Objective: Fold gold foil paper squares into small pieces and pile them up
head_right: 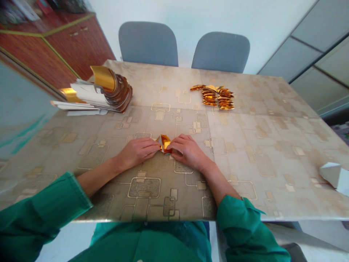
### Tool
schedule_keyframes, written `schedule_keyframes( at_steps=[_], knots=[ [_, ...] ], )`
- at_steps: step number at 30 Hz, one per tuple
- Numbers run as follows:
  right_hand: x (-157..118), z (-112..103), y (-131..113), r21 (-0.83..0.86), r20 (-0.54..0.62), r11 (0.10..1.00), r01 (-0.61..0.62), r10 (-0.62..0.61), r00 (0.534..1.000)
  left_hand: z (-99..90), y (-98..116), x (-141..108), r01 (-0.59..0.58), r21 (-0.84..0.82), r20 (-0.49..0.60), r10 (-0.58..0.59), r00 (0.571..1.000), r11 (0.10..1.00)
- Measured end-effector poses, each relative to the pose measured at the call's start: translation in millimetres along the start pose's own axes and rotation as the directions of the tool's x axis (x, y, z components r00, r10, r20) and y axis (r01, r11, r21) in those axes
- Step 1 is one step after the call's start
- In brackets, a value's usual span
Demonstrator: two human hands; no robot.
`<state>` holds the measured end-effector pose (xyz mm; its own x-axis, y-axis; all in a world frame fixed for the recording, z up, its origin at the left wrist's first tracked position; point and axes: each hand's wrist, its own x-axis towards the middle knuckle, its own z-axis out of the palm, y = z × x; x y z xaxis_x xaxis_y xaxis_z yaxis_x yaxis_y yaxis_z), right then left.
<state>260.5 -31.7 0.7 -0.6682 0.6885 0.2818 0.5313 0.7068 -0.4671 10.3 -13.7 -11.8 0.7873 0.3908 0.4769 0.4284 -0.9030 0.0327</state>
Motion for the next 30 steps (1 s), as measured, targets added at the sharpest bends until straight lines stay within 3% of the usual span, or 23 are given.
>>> schedule_keyframes(
  at_steps=[8, 13, 19, 25, 30],
  knots=[
    [1.0, -1.1, -2.1, -0.055, -0.04, 0.997, 0.059, -0.061, 0.997, 2.0, -3.6, -1.5, 0.07, -0.061, -0.104, -0.076, 0.992, 0.996],
    [1.6, 4.4, 0.1, -0.121, -0.048, 0.99, 0.074, -0.08, 0.996, 0.6, -3.8, -1.0, -0.038, -0.047, -0.005, 0.038, 0.999, 0.998],
    [2.8, 6.1, -0.8, -0.161, -0.023, 0.976, 0.145, -0.151, 0.988, -2.9, -3.6, -3.2, -0.043, -0.033, 0.08, 0.046, 0.996, 0.999],
    [5.5, 8.3, -6.8, -0.199, -0.025, 0.963, 0.181, -0.19, 0.982, -4.3, 6.6, -2.6, 0.094, 0.047, 0.007, -0.095, 0.995, 0.994],
    [3.6, 8.0, -4.8, -0.161, 0.001, 0.97, 0.181, -0.183, 0.983, -1.0, 10.2, -5.5, 0.164, -0.037, -0.013, -0.164, 0.986, 0.986]
  ],
)
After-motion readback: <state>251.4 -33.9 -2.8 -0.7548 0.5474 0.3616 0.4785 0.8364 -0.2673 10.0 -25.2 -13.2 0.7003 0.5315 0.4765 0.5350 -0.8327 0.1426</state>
